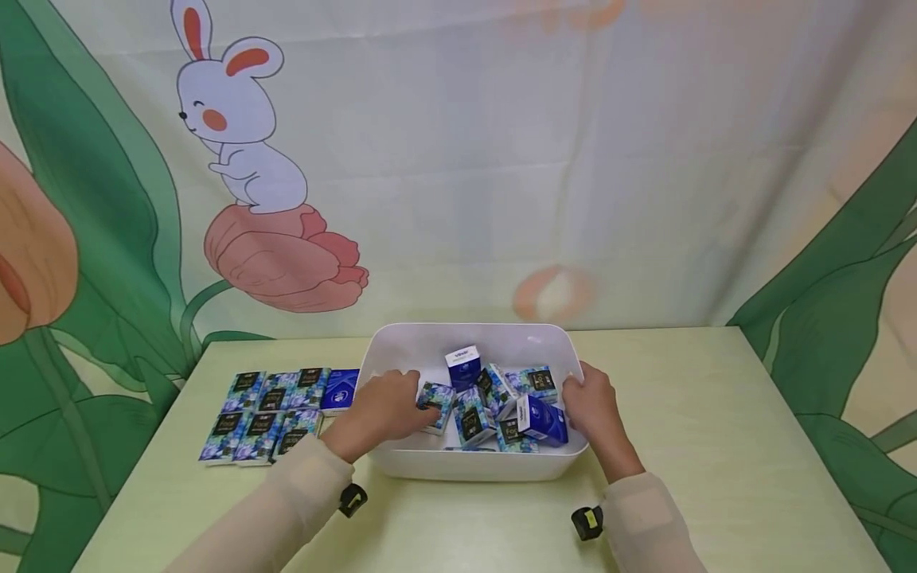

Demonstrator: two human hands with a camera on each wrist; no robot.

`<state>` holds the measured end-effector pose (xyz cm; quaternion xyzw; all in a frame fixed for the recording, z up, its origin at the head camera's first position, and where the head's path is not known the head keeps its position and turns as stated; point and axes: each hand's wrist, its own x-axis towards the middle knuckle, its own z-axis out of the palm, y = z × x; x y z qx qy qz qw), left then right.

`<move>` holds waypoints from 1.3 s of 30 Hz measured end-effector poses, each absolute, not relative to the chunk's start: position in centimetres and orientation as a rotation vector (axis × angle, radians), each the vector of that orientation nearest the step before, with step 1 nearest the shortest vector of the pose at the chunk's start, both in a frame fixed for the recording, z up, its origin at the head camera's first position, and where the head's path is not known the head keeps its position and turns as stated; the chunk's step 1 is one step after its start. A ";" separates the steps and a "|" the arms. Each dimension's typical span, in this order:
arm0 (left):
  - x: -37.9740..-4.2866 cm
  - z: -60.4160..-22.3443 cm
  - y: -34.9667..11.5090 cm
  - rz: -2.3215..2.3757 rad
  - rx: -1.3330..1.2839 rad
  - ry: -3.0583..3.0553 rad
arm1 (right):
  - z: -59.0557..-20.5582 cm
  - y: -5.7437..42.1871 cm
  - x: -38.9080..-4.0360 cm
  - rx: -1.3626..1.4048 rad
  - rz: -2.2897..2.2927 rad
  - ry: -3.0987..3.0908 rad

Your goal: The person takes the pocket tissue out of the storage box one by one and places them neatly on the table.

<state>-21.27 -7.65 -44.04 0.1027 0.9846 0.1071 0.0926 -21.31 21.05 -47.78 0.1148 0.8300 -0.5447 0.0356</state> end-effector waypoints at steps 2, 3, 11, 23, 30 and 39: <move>-21.4 -44.5 -7.3 0.329 0.304 2.879 | -47.8 21.0 -21.2 0.346 -1.683 2.548; -21.4 -44.8 -7.2 0.335 0.310 2.866 | -47.8 21.0 -21.2 0.344 -1.688 2.548; -22.0 -47.1 -6.8 0.343 0.379 2.869 | -47.7 20.8 -21.0 0.348 -1.689 2.551; -22.1 -46.9 -6.8 0.269 0.428 2.932 | -47.6 21.2 -20.8 0.356 -1.677 2.571; -20.9 -44.4 -7.4 0.299 0.469 3.069 | -47.9 21.2 -21.0 0.349 -1.687 2.566; -18.7 -41.5 -11.1 0.561 0.464 3.228 | -48.0 21.0 -21.4 0.347 -1.680 2.558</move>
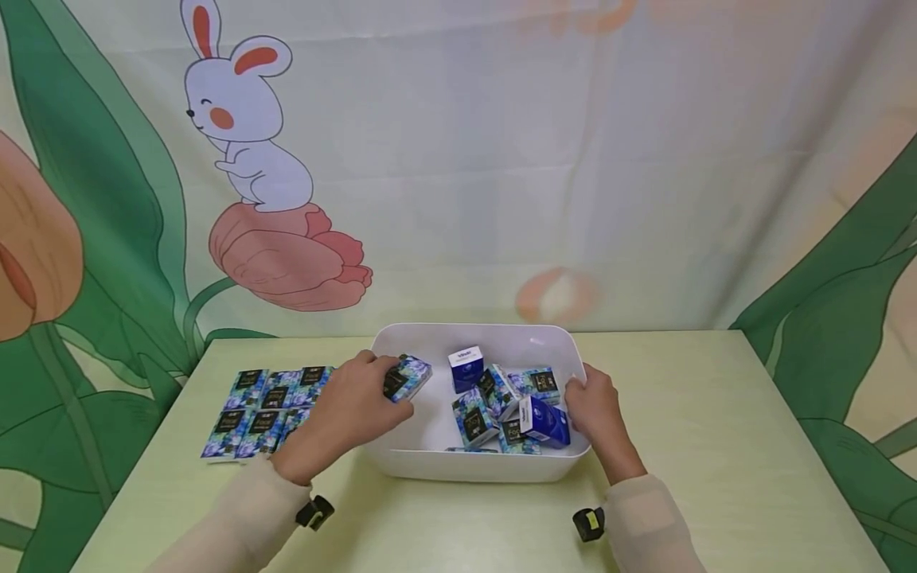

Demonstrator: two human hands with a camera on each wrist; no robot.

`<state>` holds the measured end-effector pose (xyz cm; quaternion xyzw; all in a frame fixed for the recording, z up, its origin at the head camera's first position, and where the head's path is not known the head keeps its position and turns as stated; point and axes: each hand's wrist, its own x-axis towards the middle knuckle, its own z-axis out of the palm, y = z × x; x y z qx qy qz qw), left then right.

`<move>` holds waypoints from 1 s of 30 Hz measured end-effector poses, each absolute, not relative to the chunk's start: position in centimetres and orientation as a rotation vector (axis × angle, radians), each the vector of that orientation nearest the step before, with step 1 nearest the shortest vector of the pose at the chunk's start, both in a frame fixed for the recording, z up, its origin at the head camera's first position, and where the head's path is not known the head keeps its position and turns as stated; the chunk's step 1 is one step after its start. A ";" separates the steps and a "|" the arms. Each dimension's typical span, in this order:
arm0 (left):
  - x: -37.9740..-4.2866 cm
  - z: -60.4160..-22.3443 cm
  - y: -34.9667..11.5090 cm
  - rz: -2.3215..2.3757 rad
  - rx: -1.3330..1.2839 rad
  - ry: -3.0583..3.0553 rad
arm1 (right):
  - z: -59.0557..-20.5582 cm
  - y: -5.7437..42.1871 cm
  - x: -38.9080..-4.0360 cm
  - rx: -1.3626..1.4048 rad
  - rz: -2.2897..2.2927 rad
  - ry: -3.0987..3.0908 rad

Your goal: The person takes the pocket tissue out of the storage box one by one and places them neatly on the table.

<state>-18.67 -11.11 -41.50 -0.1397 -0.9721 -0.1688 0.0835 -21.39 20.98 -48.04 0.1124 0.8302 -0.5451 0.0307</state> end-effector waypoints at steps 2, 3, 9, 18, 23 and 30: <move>-18.3 -41.2 -12.1 -0.541 -0.372 -2.871 | -48.0 20.9 -21.4 0.348 -1.677 2.557; -18.1 -41.1 -12.7 -0.553 -0.345 -2.859 | -47.9 20.9 -21.4 0.348 -1.677 2.557; -17.3 -40.6 -15.5 -0.596 -0.210 -2.801 | -47.9 21.0 -21.5 0.351 -1.664 2.574; -16.6 -42.7 -18.4 -0.574 -0.095 -2.811 | -48.1 21.1 -21.5 0.348 -1.678 2.556; -16.3 -44.4 -19.4 -0.556 -0.056 -2.845 | -48.1 21.1 -21.4 0.351 -1.680 2.554; -15.8 -47.5 -20.1 -0.494 -0.033 -2.931 | -48.0 21.0 -21.2 0.357 -1.678 2.561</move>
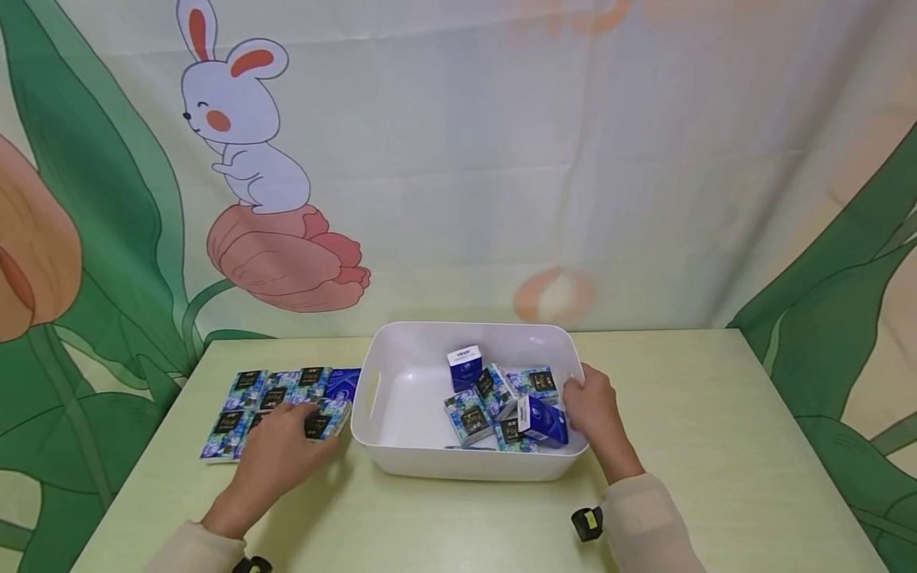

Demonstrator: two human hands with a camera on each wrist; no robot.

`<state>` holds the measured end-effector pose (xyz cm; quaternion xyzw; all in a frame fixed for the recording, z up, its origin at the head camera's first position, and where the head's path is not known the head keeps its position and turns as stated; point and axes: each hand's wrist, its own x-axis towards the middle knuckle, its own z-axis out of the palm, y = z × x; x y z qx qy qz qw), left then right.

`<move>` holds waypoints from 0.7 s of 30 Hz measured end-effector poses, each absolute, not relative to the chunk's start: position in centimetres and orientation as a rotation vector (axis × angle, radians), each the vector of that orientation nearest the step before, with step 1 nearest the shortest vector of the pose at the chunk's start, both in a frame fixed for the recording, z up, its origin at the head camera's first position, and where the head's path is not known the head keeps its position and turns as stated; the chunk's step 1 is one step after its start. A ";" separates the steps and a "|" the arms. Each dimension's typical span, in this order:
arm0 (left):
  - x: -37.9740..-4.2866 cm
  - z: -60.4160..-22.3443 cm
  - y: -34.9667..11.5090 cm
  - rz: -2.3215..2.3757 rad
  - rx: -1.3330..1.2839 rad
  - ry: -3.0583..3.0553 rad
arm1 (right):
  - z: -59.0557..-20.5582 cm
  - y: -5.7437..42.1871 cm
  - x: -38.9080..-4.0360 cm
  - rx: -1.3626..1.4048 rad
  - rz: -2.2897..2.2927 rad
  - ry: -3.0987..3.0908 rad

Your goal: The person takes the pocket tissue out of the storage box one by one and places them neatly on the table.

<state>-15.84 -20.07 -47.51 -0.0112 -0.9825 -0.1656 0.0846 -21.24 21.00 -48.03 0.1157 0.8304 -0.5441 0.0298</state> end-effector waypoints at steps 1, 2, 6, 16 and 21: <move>-15.8 -48.0 -20.1 -0.484 -0.034 -2.939 | -48.0 21.0 -21.2 0.358 -1.680 2.560; -15.7 -48.5 -20.0 -0.480 -0.026 -2.949 | -48.0 21.0 -21.2 0.358 -1.682 2.561; -15.6 -49.9 -19.8 -0.423 -0.020 -2.965 | -47.9 21.2 -21.3 0.362 -1.687 2.560; -15.4 -50.7 -19.6 -0.300 -0.109 -2.913 | -47.8 21.1 -21.1 0.363 -1.683 2.546; -15.7 -49.5 -19.4 -0.389 -0.154 -2.850 | -47.8 21.1 -21.1 0.359 -1.678 2.545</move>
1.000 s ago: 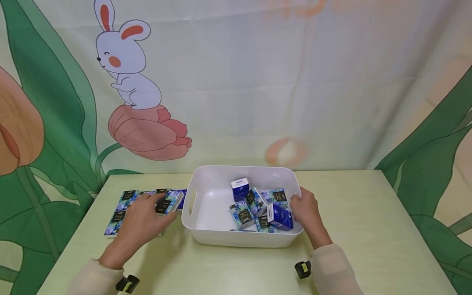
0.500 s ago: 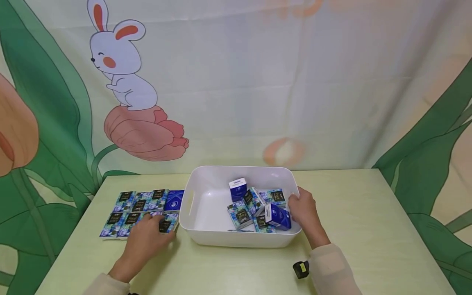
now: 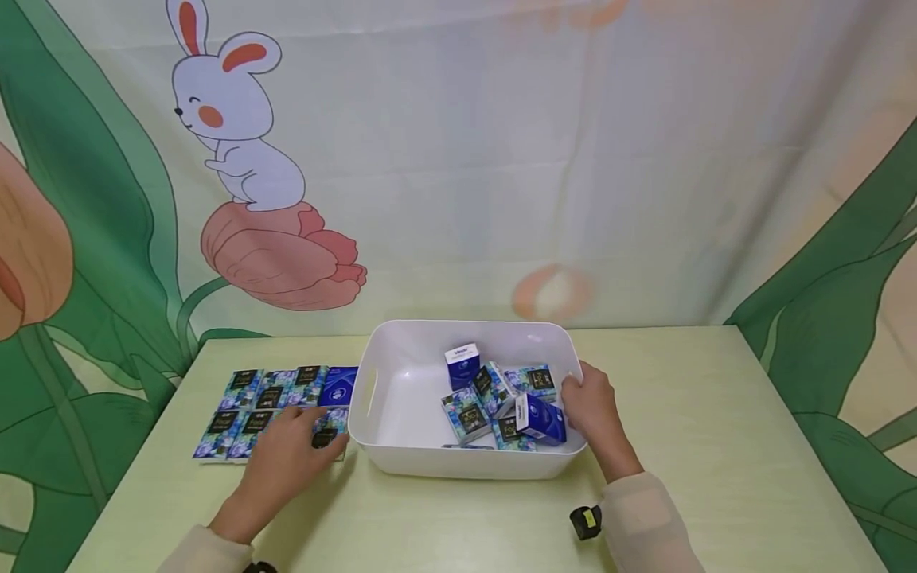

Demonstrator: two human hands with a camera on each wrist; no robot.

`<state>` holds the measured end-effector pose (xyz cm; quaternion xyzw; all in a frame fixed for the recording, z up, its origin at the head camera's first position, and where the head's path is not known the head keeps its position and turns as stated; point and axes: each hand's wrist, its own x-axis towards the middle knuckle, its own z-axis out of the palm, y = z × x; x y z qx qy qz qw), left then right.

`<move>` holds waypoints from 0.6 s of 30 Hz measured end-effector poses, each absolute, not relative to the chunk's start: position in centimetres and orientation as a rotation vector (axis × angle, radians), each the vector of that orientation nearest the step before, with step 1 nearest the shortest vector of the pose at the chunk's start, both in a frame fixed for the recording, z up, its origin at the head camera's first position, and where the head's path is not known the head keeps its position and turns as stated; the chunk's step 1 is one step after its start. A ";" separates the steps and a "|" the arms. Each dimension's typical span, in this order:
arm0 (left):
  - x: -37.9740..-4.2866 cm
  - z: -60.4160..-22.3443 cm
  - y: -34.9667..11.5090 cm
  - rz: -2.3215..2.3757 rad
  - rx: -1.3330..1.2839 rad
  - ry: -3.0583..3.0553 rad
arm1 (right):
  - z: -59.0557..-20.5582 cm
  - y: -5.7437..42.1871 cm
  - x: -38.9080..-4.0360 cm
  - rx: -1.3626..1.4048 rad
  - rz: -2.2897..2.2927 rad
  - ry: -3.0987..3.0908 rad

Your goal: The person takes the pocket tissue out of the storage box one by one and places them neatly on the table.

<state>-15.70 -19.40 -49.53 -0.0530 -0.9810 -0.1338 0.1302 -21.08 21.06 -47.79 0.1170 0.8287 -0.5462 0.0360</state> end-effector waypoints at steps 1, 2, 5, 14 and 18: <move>-15.7 -49.1 -19.3 -0.407 -0.171 -2.824 | -47.8 21.0 -21.1 0.358 -1.675 2.547; -15.8 -48.5 -19.1 -0.421 -0.190 -2.797 | -47.8 21.0 -21.1 0.356 -1.676 2.546; -15.9 -46.9 -18.4 -0.425 -0.249 -2.737 | -47.7 21.0 -21.1 0.355 -1.675 2.551; -17.0 -43.4 -16.2 -0.369 -0.406 -2.691 | -47.9 21.1 -21.0 0.376 -1.666 2.553; -17.4 -42.4 -15.0 -0.354 -0.481 -2.697 | -47.9 21.1 -21.1 0.363 -1.668 2.554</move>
